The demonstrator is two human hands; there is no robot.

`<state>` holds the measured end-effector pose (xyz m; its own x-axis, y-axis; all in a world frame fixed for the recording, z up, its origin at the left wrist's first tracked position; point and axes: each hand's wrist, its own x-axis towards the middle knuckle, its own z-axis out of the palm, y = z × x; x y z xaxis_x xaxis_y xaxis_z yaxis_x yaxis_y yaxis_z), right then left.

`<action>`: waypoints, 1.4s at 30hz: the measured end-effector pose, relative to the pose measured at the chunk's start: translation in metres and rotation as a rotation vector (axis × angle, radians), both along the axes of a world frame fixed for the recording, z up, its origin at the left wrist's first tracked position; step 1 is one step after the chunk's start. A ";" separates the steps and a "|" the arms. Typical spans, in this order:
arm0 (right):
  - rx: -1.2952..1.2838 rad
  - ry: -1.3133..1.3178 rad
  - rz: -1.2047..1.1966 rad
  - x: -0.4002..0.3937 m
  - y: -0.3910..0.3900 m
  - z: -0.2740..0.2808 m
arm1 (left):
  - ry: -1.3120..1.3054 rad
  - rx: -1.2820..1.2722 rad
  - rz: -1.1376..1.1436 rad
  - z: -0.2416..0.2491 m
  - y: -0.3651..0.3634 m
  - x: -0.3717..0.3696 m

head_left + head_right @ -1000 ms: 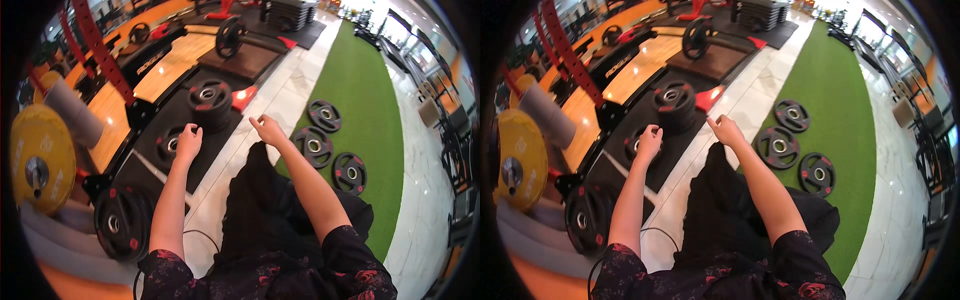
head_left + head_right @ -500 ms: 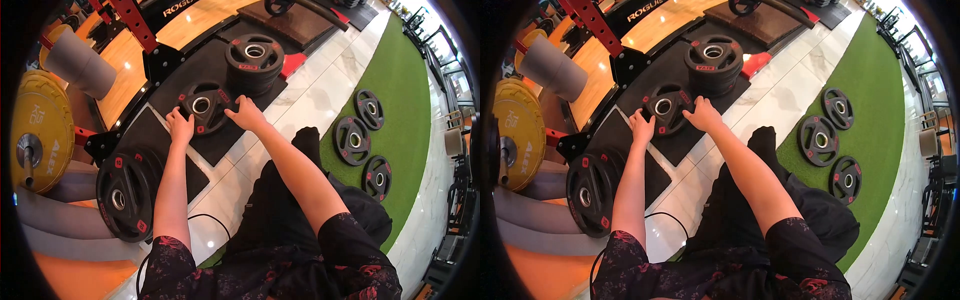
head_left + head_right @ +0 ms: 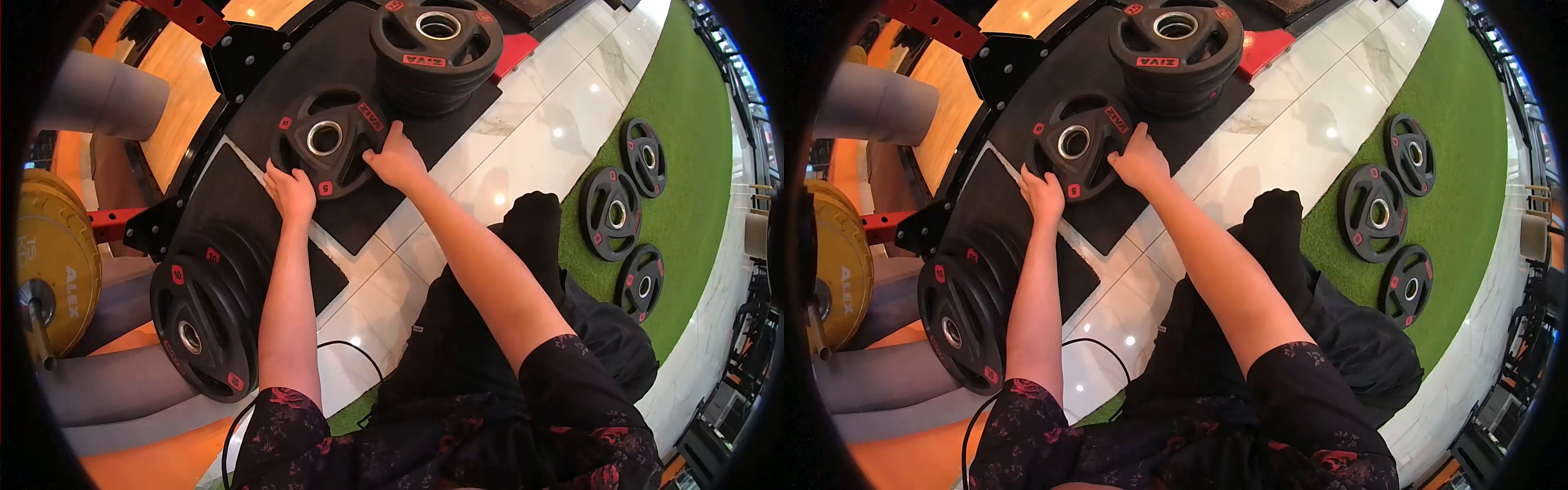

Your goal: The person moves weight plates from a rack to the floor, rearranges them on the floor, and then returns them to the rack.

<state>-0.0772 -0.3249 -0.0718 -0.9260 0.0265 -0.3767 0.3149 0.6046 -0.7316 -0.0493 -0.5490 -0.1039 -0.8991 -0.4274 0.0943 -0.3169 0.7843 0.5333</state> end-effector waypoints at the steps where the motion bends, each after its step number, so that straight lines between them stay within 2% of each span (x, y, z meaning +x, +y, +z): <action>1: 0.025 0.019 -0.007 0.001 -0.002 0.001 | -0.016 -0.018 0.007 -0.002 -0.002 -0.001; 9: 0.035 0.076 -0.025 0.008 -0.001 -0.001 | -0.015 -0.012 -0.010 -0.013 -0.008 0.001; 11: 0.045 0.017 0.001 0.024 0.006 0.001 | 0.016 0.075 0.014 -0.016 -0.001 0.021; 15: -0.077 0.082 -0.043 0.048 0.019 -0.009 | -0.022 0.110 0.074 -0.010 0.016 0.056; 17: -0.117 0.091 -0.060 0.055 0.024 -0.027 | 0.034 0.304 0.061 -0.010 0.020 0.067; 18: -0.208 0.078 -0.077 0.051 0.028 -0.043 | 0.034 0.306 0.062 -0.002 0.022 0.069; 20: -0.300 0.070 -0.094 0.050 0.034 -0.042 | -0.112 0.700 0.210 0.030 0.024 0.066; 21: -0.455 -0.037 -0.173 0.052 0.035 -0.026 | -0.187 0.892 0.283 0.039 0.024 0.065; 22: -0.611 -0.145 -0.252 0.052 0.035 -0.017 | -0.205 0.890 0.320 0.031 0.016 0.059; 25: -0.588 -0.172 -0.309 0.047 0.032 -0.007 | -0.174 0.967 0.233 -0.001 -0.012 0.041; 26: -0.590 -0.175 -0.311 0.044 0.032 -0.009 | -0.139 0.860 0.239 -0.007 -0.013 0.035; 27: -0.490 -0.054 -0.314 0.038 0.032 -0.013 | -0.144 0.857 0.241 -0.007 -0.008 0.034; 28: -0.391 0.063 -0.314 0.032 0.031 -0.018 | -0.071 0.650 0.264 -0.010 -0.001 0.034; 29: -0.396 0.052 -0.315 0.027 0.031 -0.024 | -0.002 0.440 0.284 -0.013 0.004 0.034; 33: -0.275 0.143 -0.198 0.010 0.022 -0.036 | -0.027 0.358 0.301 0.001 0.012 0.037; 35: -0.514 -0.073 -0.308 0.013 0.020 -0.003 | -0.049 0.388 0.266 0.002 0.011 0.036; 39: -0.529 -0.032 -0.267 0.011 0.018 -0.015 | -0.009 0.409 0.297 -0.001 0.015 0.037; 42: -0.552 0.008 -0.187 0.018 0.026 -0.001 | 0.085 0.359 0.303 -0.005 0.016 0.038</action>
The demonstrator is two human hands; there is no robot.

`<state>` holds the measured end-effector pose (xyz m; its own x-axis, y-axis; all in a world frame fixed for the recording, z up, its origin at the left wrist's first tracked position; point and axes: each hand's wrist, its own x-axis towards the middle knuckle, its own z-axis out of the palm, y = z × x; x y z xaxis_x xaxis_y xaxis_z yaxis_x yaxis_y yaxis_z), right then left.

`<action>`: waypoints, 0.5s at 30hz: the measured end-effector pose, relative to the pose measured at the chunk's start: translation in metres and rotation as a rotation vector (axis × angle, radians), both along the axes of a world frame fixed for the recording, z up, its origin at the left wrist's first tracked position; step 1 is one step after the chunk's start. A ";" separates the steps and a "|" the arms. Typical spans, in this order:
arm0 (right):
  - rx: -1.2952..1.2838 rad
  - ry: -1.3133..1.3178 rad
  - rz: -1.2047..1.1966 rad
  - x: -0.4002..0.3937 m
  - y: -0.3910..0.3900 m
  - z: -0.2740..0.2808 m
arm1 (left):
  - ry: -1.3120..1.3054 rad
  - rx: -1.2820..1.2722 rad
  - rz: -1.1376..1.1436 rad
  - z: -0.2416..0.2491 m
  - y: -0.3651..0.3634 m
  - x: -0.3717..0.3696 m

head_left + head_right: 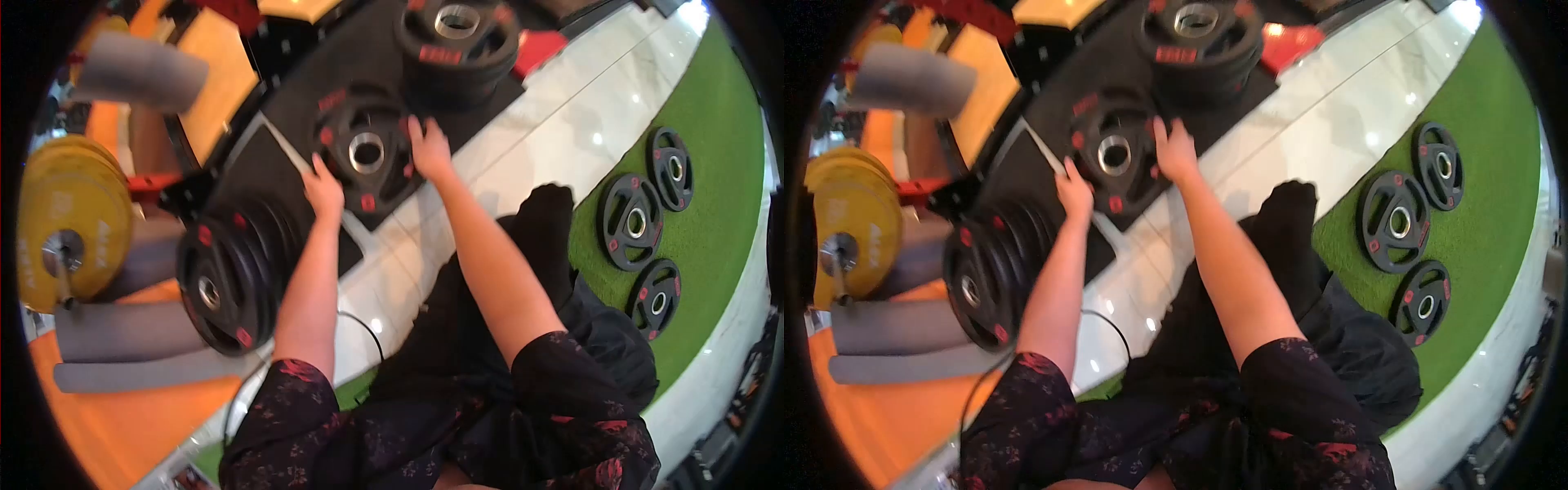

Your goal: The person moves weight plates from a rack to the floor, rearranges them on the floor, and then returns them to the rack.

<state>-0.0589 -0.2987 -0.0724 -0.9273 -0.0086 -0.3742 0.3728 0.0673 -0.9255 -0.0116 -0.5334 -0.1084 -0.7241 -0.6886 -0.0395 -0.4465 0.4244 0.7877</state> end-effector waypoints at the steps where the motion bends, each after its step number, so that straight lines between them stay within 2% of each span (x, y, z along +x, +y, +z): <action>1: 0.009 -0.054 -0.019 0.002 -0.001 -0.003 | -0.014 -0.068 0.001 -0.023 -0.015 -0.001; 2: 0.128 0.071 -0.079 0.000 -0.009 -0.049 | -0.116 0.011 -0.031 0.009 -0.002 0.007; 3: 0.313 0.184 -0.093 0.005 -0.010 -0.060 | -0.067 -0.007 -0.046 0.003 -0.002 0.008; 4: 0.186 0.040 -0.080 0.024 -0.001 -0.019 | -0.018 -0.016 -0.114 -0.012 -0.012 0.013; 5: 0.046 -0.120 -0.066 0.041 0.008 0.018 | -0.093 0.036 -0.140 0.007 -0.005 0.027; 7: 0.102 -0.057 -0.029 0.052 0.011 0.008 | -0.084 -0.002 -0.025 0.016 0.008 0.050; 9: 0.198 0.040 -0.060 0.058 0.004 -0.014 | 0.010 0.105 -0.064 0.019 0.003 0.071; 11: 0.107 -0.005 -0.033 0.067 0.009 -0.003 | 0.088 0.252 -0.095 0.026 -0.005 0.076; 13: 0.089 -0.011 -0.047 0.073 0.012 0.014 | 0.085 0.223 -0.089 0.044 -0.006 0.071; 15: 0.140 0.125 -0.129 0.082 0.021 0.035 | 0.157 0.317 -0.181 0.067 -0.003 0.067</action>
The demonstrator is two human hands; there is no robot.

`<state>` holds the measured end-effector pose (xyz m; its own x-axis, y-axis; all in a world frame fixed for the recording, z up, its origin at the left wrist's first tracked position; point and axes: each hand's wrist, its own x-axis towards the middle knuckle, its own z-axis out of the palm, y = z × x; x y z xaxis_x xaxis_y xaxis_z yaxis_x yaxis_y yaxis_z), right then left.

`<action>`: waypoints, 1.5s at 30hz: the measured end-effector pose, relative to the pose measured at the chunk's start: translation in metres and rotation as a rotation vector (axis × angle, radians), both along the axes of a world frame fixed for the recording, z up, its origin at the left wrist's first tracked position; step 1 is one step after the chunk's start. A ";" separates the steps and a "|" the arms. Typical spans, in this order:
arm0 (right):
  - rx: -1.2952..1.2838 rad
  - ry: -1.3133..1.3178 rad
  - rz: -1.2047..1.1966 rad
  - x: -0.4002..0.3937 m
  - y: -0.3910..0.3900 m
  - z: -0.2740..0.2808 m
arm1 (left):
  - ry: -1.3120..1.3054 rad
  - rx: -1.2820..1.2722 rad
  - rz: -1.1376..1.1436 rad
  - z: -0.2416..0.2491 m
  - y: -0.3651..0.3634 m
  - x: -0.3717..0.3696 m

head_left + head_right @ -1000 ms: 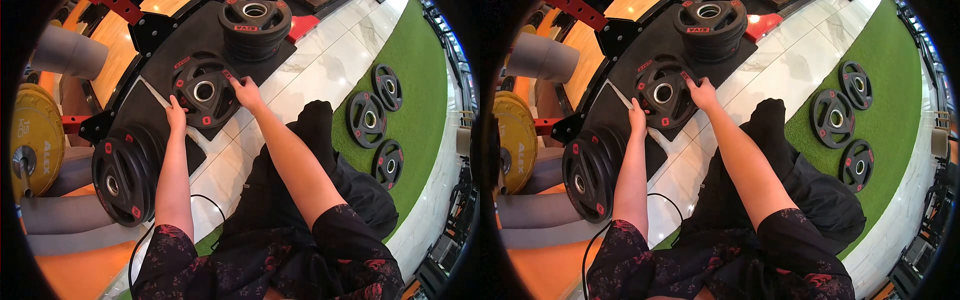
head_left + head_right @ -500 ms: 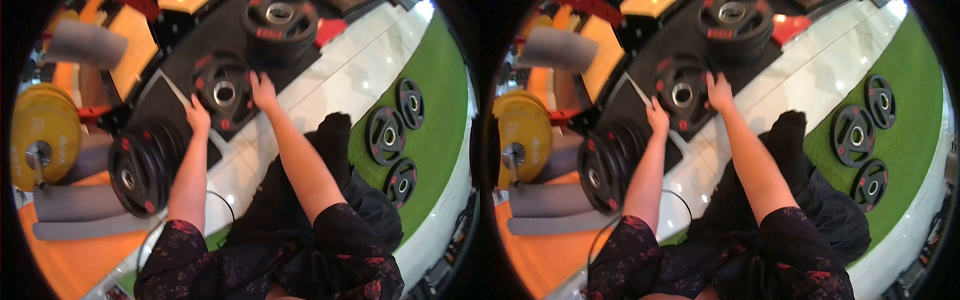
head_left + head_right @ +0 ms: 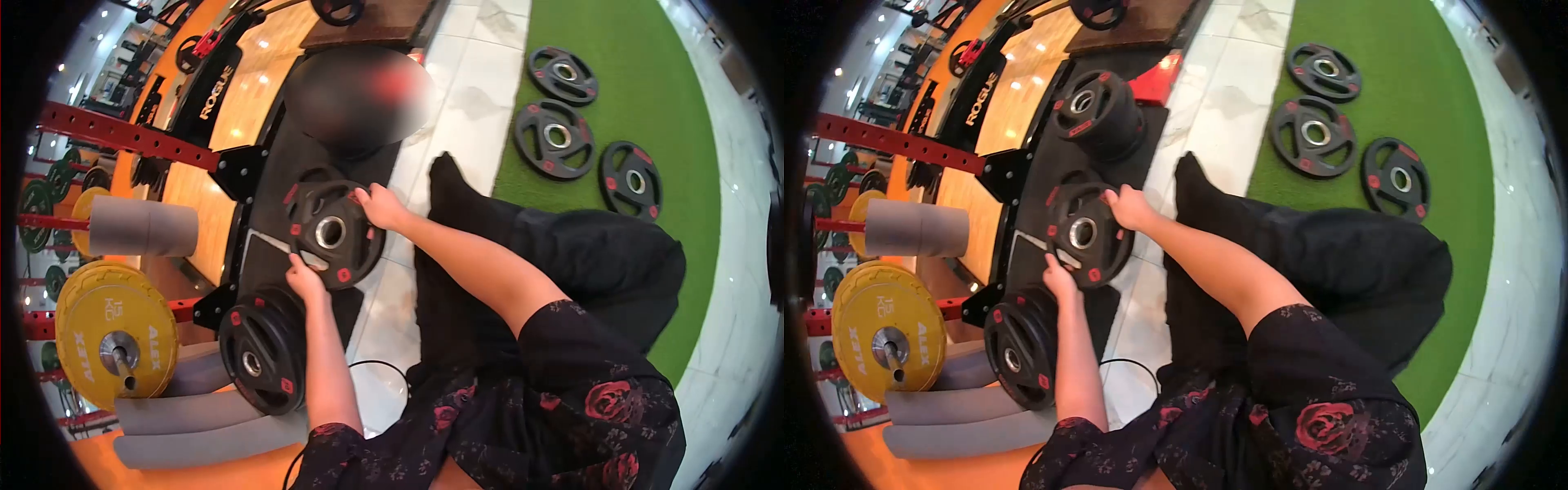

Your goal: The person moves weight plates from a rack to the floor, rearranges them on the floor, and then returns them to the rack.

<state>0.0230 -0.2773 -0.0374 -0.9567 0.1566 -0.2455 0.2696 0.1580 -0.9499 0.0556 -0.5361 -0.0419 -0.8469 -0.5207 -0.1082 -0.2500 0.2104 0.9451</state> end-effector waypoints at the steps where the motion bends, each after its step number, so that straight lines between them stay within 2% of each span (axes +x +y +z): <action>1: 0.059 0.049 -0.012 0.002 0.009 0.012 | 0.026 0.017 -0.027 0.018 0.009 -0.004; 2: 0.115 0.095 -0.023 0.004 0.022 0.029 | 0.057 0.109 -0.087 0.025 0.011 -0.013; 3: 0.032 0.092 -0.050 0.014 0.040 0.060 | 0.041 0.145 -0.059 0.060 0.037 -0.011; 4: -0.103 0.119 -0.091 0.004 0.050 0.054 | 0.062 0.208 -0.144 0.074 0.049 -0.018; 5: -0.156 0.118 -0.117 0.018 0.071 0.084 | 0.096 0.291 -0.170 0.091 0.069 -0.025; 6: -0.209 0.119 -0.140 0.036 0.095 0.126 | 0.095 0.258 -0.232 0.105 0.086 -0.031; 8: -0.052 0.136 -0.227 0.053 0.139 0.159 | 0.078 0.415 -0.348 0.149 0.143 -0.027; 9: -0.068 0.175 -0.219 0.035 0.169 0.125 | 0.063 0.439 -0.401 0.152 0.163 -0.030; 10: -0.267 0.107 -0.228 0.061 0.191 0.157 | 0.050 0.466 -0.458 0.153 0.186 -0.035; 12: -0.241 0.101 -0.324 0.088 0.239 0.170 | 0.072 0.428 -0.576 0.150 0.240 -0.038; 14: -0.346 0.133 -0.435 0.110 0.291 0.159 | 0.054 0.437 -0.658 0.138 0.300 -0.042; 16: -0.235 0.157 -0.489 0.137 0.343 0.157 | 0.041 0.466 -0.718 0.117 0.368 -0.043; 19: -0.320 0.182 -0.612 0.166 0.428 0.128 | 0.026 0.183 -0.839 0.096 0.469 -0.028; 21: 0.035 0.062 -0.714 0.177 0.490 0.115 | 0.017 0.036 -0.913 0.080 0.536 -0.019; 22: -0.066 -0.001 -0.714 0.188 0.514 0.124 | 0.002 -0.039 -0.977 0.080 0.567 -0.015; 24: -0.088 -0.038 -0.761 0.195 0.572 0.105 | -0.006 -0.164 -1.134 0.048 0.629 -0.029; 25: -0.029 -0.103 -0.803 0.199 0.598 0.100 | 0.079 -0.296 -1.170 0.037 0.661 -0.035; 26: 0.140 -0.179 -0.835 0.199 0.631 0.079 | 0.162 -0.424 -1.201 0.023 0.695 -0.040; 27: 0.300 -0.130 -0.774 0.200 0.673 0.054 | 0.201 -0.456 -1.269 0.026 0.723 -0.038; 28: 0.451 -0.088 -0.705 0.204 0.706 0.028 | -0.070 -0.405 -1.407 0.045 0.751 -0.032; 29: 0.319 -0.135 -0.681 0.209 0.720 0.043 | 0.050 -0.573 -1.449 0.038 0.779 -0.033; 30: 0.395 -0.170 -0.660 0.209 0.742 0.037 | 0.175 -0.737 -1.487 0.028 0.802 -0.036; 32: 0.753 -0.292 -0.614 0.207 0.792 0.011 | -0.024 -0.799 -1.594 0.021 0.847 -0.037; 33: 0.786 -0.305 -0.613 0.208 0.806 0.001 | 0.084 -0.880 -1.579 0.005 0.867 -0.041; 34: 0.815 -0.319 -0.609 0.209 0.815 -0.012 | 0.191 -0.960 -1.562 -0.010 0.881 -0.045; 36: 0.827 -0.326 -0.670 0.207 0.828 -0.035 | 0.169 -1.005 -1.600 -0.029 0.903 -0.054; 40: 0.861 -0.361 -0.543 0.203 0.845 -0.052 | 0.261 -1.171 -1.578 -0.027 0.911 -0.046; 41: 0.917 -0.281 -0.586 0.202 0.846 -0.061 | 0.237 -1.240 -1.571 -0.022 0.912 -0.043; 42: 1.000 -0.372 -0.545 0.198 0.875 -0.091 | 0.259 -1.279 -1.595 -0.024 0.913 -0.043; 44: 0.988 -0.525 -0.531 0.199 0.843 -0.049 | 0.244 -1.347 -1.626 -0.027 0.915 -0.041; 45: 0.982 -0.527 -0.529 0.204 0.838 -0.051 | 0.239 -1.352 -1.629 -0.028 0.913 -0.039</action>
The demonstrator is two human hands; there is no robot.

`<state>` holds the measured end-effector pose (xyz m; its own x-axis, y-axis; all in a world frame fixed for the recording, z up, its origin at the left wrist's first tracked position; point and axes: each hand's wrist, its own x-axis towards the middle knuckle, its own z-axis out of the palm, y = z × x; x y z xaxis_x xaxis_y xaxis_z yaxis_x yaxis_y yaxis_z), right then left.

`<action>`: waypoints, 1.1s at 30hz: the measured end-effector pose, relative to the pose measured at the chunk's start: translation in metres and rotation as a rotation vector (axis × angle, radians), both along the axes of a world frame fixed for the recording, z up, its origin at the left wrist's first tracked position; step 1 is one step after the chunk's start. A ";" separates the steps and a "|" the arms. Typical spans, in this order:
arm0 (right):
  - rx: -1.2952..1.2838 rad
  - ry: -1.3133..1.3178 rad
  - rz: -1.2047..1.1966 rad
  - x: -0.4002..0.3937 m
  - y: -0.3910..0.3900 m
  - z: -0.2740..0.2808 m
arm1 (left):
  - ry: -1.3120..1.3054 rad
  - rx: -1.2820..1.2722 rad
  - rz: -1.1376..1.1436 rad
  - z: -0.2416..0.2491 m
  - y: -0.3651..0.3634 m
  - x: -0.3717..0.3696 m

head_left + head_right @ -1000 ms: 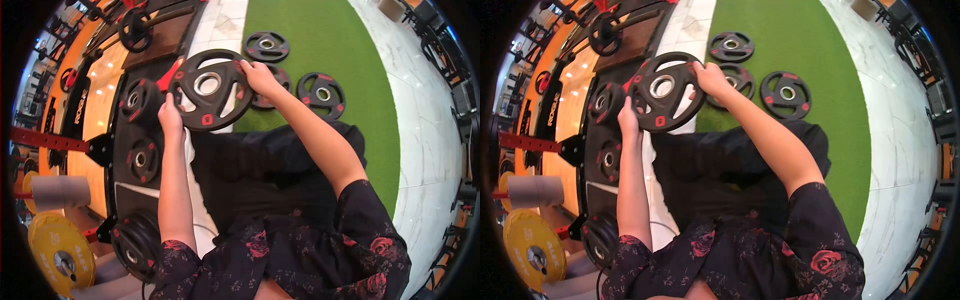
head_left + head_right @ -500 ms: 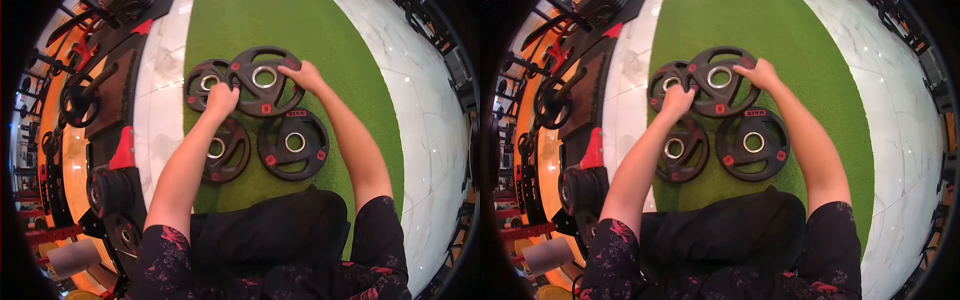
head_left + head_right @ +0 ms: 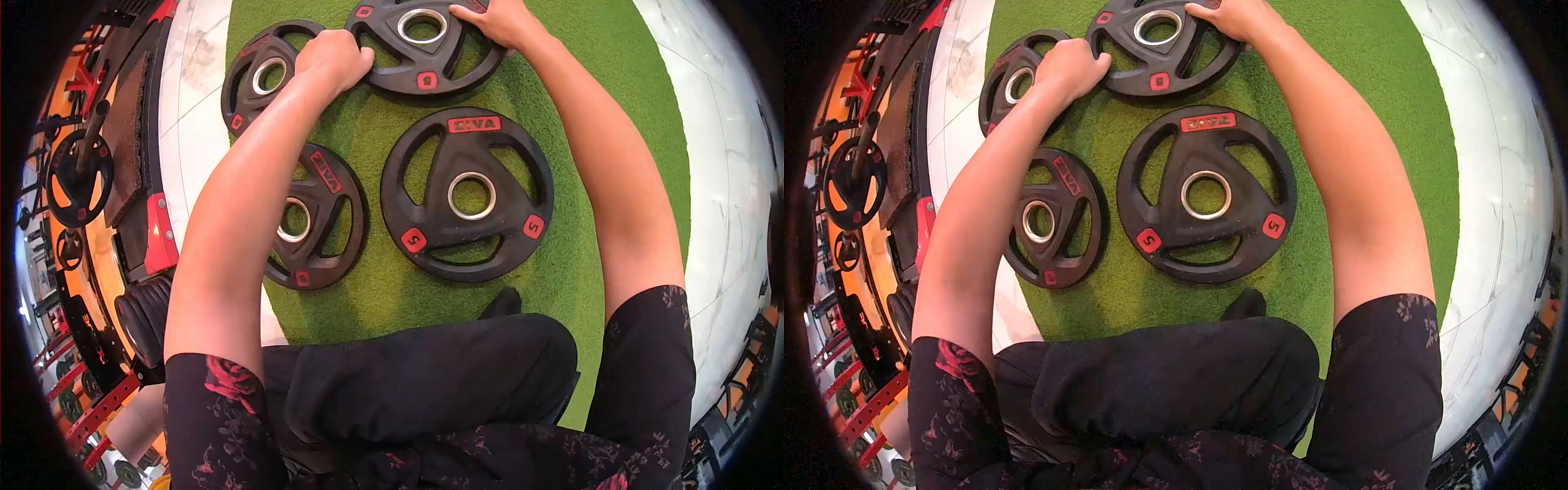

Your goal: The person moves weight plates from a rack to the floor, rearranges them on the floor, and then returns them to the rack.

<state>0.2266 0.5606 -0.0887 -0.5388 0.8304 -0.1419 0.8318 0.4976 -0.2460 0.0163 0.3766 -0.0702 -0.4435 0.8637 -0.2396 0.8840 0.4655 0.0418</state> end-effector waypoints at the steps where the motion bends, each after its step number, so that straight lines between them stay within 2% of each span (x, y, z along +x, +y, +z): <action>1: 0.051 -0.028 0.039 0.006 -0.002 0.001 | 0.022 -0.004 -0.017 -0.001 -0.001 0.003; 3: 0.099 -0.052 0.076 0.011 -0.004 0.007 | 0.048 -0.009 -0.035 0.003 -0.004 0.006; 5: 0.234 -0.151 0.145 0.012 -0.004 0.026 | 0.033 0.118 0.018 0.016 -0.009 0.006; 6: 0.088 -0.184 0.105 0.009 -0.020 0.055 | 0.021 0.183 0.014 0.023 -0.017 0.004; 7: 0.102 -0.176 0.111 0.010 -0.024 0.058 | 0.030 0.195 0.021 0.031 -0.028 0.001; 10: 0.209 0.092 0.172 0.020 -0.059 0.059 | -0.055 0.281 0.123 0.049 -0.075 -0.014; 12: 0.054 0.223 0.082 0.023 -0.100 0.073 | -0.132 0.405 0.237 0.071 -0.125 -0.007; 16: -0.229 0.469 -0.016 0.012 -0.202 0.099 | -0.227 0.448 0.438 0.090 -0.228 -0.001; 19: -0.253 0.570 0.088 -0.006 -0.281 0.110 | -0.237 0.458 0.517 0.114 -0.295 0.019; 23: -0.354 0.551 0.133 -0.020 -0.371 0.149 | -0.328 0.528 0.620 0.129 -0.370 0.031; 26: -0.364 0.552 0.150 -0.029 -0.412 0.155 | -0.337 0.580 0.656 0.129 -0.414 0.031; 29: -0.347 0.526 0.180 -0.037 -0.435 0.164 | -0.345 0.623 0.684 0.142 -0.441 0.026; 31: -0.247 0.504 0.166 -0.035 -0.433 0.156 | -0.336 0.700 0.687 0.141 -0.452 0.021; 33: -0.275 0.456 0.120 -0.039 -0.430 0.154 | -0.362 0.716 0.694 0.141 -0.457 0.019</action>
<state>0.1874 0.1305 0.0652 -0.6852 0.7245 -0.0749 0.5519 0.4493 -0.7025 0.0356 -0.0805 0.0704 -0.8977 0.4406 0.0084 0.3140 0.6261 0.7137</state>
